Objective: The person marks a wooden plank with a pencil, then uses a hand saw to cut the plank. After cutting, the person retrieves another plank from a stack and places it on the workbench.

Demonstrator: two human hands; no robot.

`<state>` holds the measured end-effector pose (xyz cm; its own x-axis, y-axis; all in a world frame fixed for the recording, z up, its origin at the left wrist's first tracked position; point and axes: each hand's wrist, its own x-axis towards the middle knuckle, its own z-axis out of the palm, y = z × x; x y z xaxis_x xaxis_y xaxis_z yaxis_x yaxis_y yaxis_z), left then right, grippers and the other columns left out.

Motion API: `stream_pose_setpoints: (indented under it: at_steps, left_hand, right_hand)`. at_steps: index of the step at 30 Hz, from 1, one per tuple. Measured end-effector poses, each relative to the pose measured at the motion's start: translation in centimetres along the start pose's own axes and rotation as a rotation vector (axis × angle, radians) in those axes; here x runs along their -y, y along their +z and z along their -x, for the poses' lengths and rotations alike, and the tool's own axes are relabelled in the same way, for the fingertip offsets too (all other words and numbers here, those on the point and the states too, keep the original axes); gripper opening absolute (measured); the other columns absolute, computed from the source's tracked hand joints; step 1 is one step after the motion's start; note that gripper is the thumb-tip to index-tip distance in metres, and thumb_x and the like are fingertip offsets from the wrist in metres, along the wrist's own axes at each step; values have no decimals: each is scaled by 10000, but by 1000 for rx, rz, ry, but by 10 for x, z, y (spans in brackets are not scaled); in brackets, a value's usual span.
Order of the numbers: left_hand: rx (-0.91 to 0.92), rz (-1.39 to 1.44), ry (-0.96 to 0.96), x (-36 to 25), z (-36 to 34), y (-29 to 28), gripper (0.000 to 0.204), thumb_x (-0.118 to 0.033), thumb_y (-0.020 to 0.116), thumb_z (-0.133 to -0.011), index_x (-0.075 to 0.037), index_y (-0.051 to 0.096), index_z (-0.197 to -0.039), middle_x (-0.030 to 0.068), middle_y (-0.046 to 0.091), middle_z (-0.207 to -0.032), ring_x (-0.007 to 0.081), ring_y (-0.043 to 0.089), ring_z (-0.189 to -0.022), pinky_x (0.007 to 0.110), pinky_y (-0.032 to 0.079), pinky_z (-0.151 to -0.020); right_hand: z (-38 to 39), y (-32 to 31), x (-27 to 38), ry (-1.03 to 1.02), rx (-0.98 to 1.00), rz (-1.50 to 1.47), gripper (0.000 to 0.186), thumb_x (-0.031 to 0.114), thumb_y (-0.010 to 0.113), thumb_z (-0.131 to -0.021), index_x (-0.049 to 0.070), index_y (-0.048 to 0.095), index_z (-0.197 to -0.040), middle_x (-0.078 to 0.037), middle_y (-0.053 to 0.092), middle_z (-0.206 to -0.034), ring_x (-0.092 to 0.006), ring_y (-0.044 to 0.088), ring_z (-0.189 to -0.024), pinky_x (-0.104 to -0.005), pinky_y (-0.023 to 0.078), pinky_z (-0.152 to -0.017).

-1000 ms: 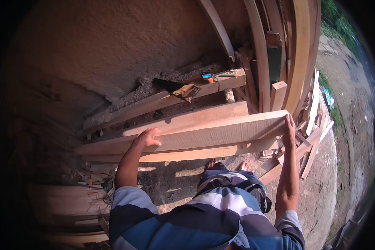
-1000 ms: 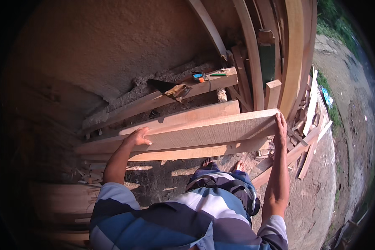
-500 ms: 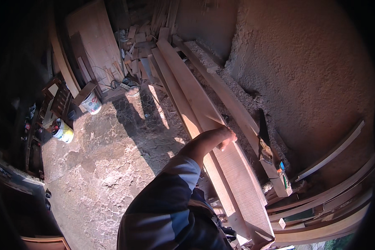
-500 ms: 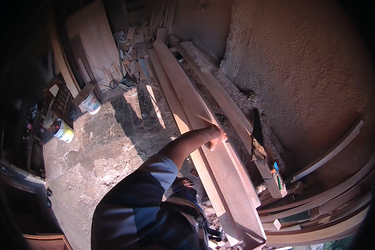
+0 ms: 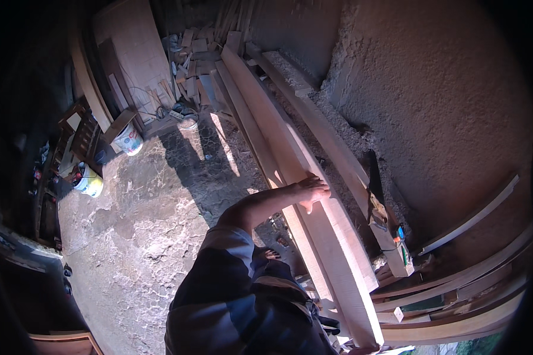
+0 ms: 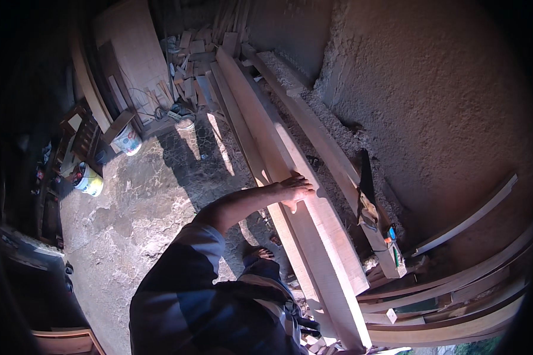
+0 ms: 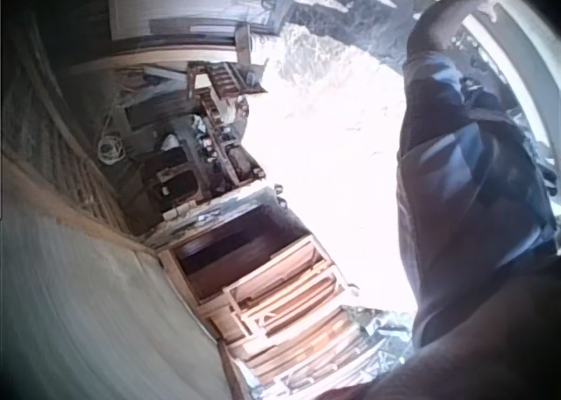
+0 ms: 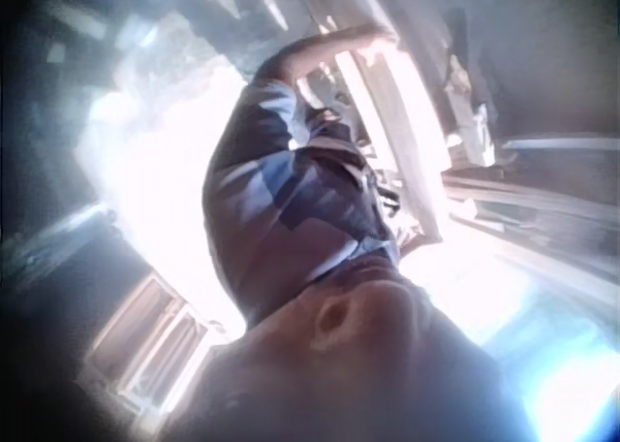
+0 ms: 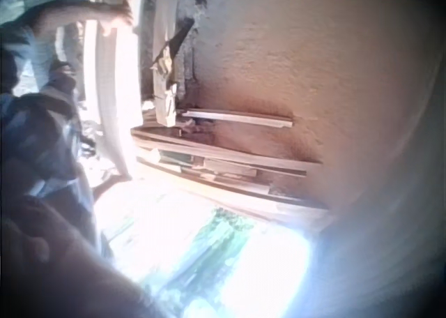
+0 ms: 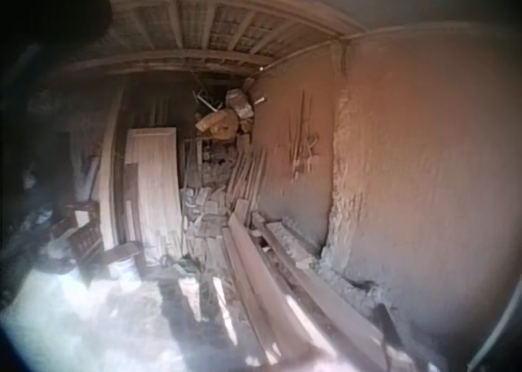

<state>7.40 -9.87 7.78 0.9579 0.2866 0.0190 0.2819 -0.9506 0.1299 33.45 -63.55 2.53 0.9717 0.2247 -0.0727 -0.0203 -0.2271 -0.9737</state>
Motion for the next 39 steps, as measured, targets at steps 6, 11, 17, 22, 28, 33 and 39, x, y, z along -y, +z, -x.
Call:
stream_pose_setpoints:
  at_steps: [6,11,17,22,28,33,39]
  left_hand:
    - [-226,-37,-39,-17,42,15,652,-261,939,-589,-98,602,-1123,103,608,-1123,315,553,-1148,456,405,-1044]
    - [-166,-157,-122,-30,54,16,649,-196,902,-608,-94,560,-1150,145,559,-1178,379,492,-1219,539,323,-1117]
    - [-38,-142,-64,-52,38,4,654,-225,906,-615,-73,549,-1142,148,571,-1163,358,505,-1217,529,289,-1169]
    - [0,14,222,-134,12,1,722,-279,925,-644,-72,579,-1243,134,634,-1239,324,551,-1240,496,297,-1180]
    - [317,79,253,-229,-41,5,788,-187,867,-670,-120,565,-1395,176,695,-1243,378,654,-1150,497,492,-998]
    - [213,33,344,-239,-2,17,620,-82,767,-708,-118,621,-1310,161,734,-1112,396,710,-991,512,566,-845]
    - [-63,-63,319,-253,65,56,638,-1,718,-695,-105,617,-1317,84,642,-1319,299,595,-1220,450,505,-974]
  right_hand:
    - [35,-97,-11,65,-75,-164,580,225,499,-970,87,435,-1530,-103,558,-1421,-225,561,-1183,-397,444,-1048]
    - [34,-134,-14,137,150,176,568,325,574,-984,122,461,-1503,-88,599,-1394,-226,606,-1180,-390,495,-1017]
    - [23,-143,11,71,220,394,630,400,666,-984,74,495,-1496,-165,641,-1382,-290,607,-1289,-386,478,-1082]
    - [46,-125,3,133,-39,257,693,431,678,-970,10,491,-1487,-226,668,-1324,-308,652,-1225,-401,516,-1021]
    - [67,-97,-7,336,-164,-167,723,543,619,-987,41,482,-1490,-194,635,-1316,-241,734,-916,-366,594,-775]
    - [83,-94,-13,583,-217,-449,799,626,632,-948,-41,514,-1373,-215,661,-1163,-285,743,-852,-363,631,-728]
    - [123,-97,-40,546,-215,-837,397,311,635,-992,27,564,-1260,-97,688,-1106,-185,724,-734,-318,638,-682]
